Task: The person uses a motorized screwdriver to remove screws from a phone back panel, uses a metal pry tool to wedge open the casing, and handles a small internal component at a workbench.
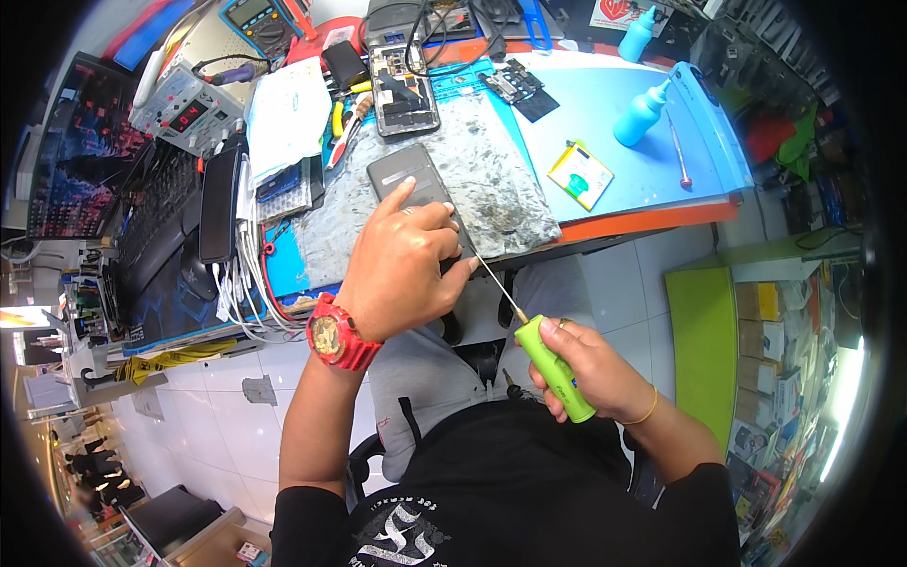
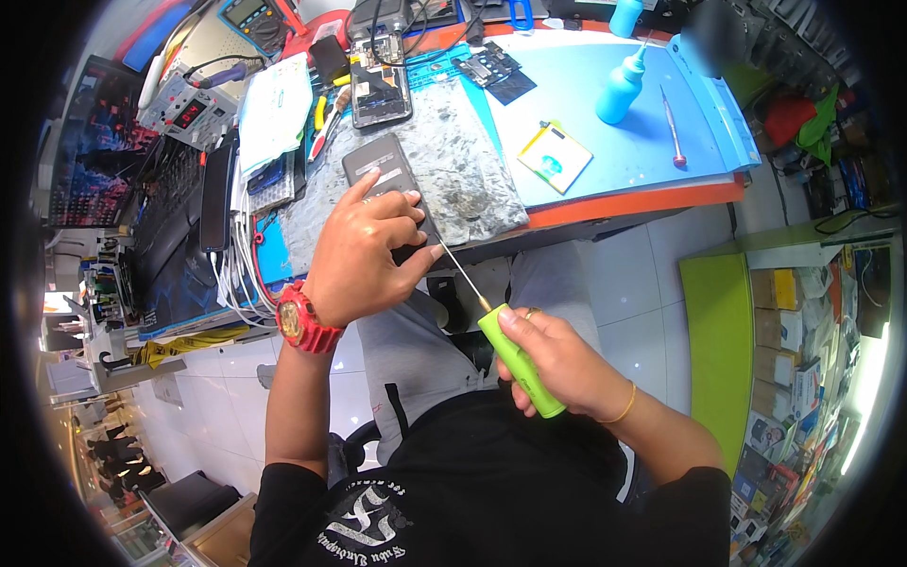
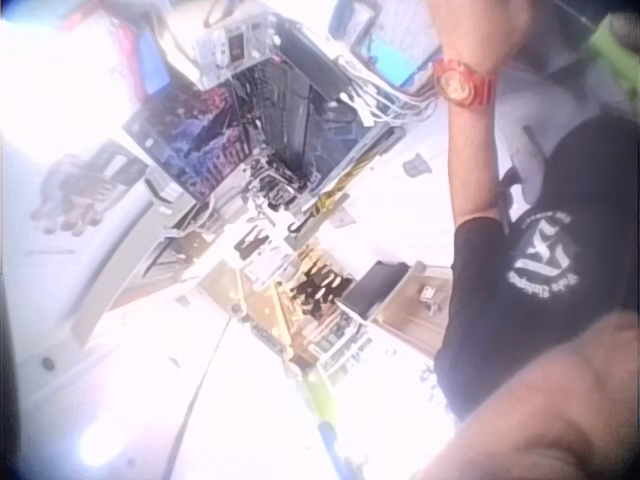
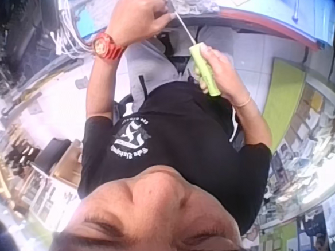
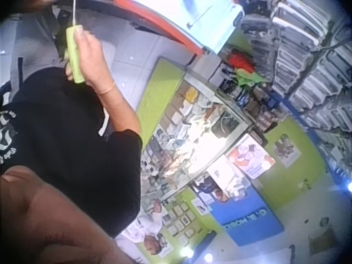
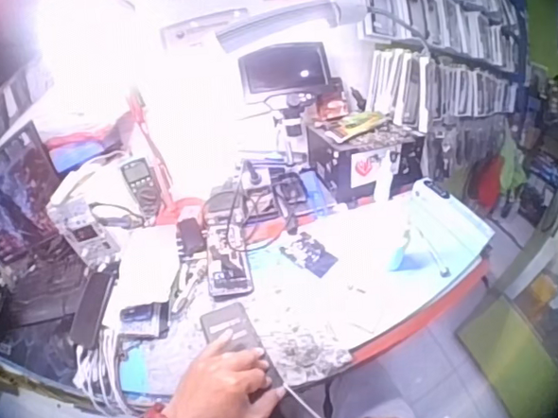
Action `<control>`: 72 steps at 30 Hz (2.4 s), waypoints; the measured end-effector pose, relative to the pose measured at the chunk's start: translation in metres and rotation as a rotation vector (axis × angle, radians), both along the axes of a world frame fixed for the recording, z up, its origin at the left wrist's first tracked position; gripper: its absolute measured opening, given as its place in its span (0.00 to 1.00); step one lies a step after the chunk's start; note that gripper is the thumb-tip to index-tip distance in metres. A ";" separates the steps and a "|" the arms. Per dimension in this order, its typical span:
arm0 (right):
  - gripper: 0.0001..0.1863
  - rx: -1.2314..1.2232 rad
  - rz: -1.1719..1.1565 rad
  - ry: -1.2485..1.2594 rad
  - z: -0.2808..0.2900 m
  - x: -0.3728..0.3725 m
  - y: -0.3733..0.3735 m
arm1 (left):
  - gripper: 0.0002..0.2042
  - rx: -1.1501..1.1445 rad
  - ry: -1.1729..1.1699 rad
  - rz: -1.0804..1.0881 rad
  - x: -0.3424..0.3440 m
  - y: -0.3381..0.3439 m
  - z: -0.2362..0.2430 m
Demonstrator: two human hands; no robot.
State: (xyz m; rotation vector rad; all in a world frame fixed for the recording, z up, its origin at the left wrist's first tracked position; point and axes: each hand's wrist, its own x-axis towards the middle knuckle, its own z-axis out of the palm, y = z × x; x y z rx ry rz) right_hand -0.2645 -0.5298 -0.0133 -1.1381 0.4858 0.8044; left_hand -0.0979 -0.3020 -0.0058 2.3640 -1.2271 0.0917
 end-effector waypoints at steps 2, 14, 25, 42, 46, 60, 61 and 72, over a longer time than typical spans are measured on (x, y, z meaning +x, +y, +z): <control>0.28 -0.001 0.019 0.007 0.001 0.002 -0.004 | 0.11 -0.013 -0.009 -0.002 0.000 0.000 -0.001; 0.27 -0.010 0.008 0.031 0.010 0.022 -0.025 | 0.10 -0.004 -0.008 0.012 0.002 -0.002 -0.002; 0.24 -0.068 0.145 -0.032 0.014 0.015 -0.020 | 0.05 0.036 0.068 -0.030 0.003 0.005 0.003; 0.25 0.026 0.065 0.031 0.009 0.023 -0.013 | 0.07 -0.036 0.029 0.002 0.001 0.004 -0.004; 0.25 0.029 0.062 0.036 0.010 0.024 -0.013 | 0.11 -0.063 0.016 0.005 0.001 0.003 -0.005; 0.25 0.043 0.028 0.036 0.009 0.028 -0.010 | 0.10 -0.077 -0.001 0.029 0.000 0.001 -0.008; 0.25 0.044 0.028 0.036 0.009 0.029 -0.009 | 0.10 -0.077 -0.002 0.031 0.000 0.001 -0.008; 0.26 0.042 0.016 0.027 0.008 0.027 -0.006 | 0.10 -0.078 -0.016 0.034 0.000 0.001 -0.009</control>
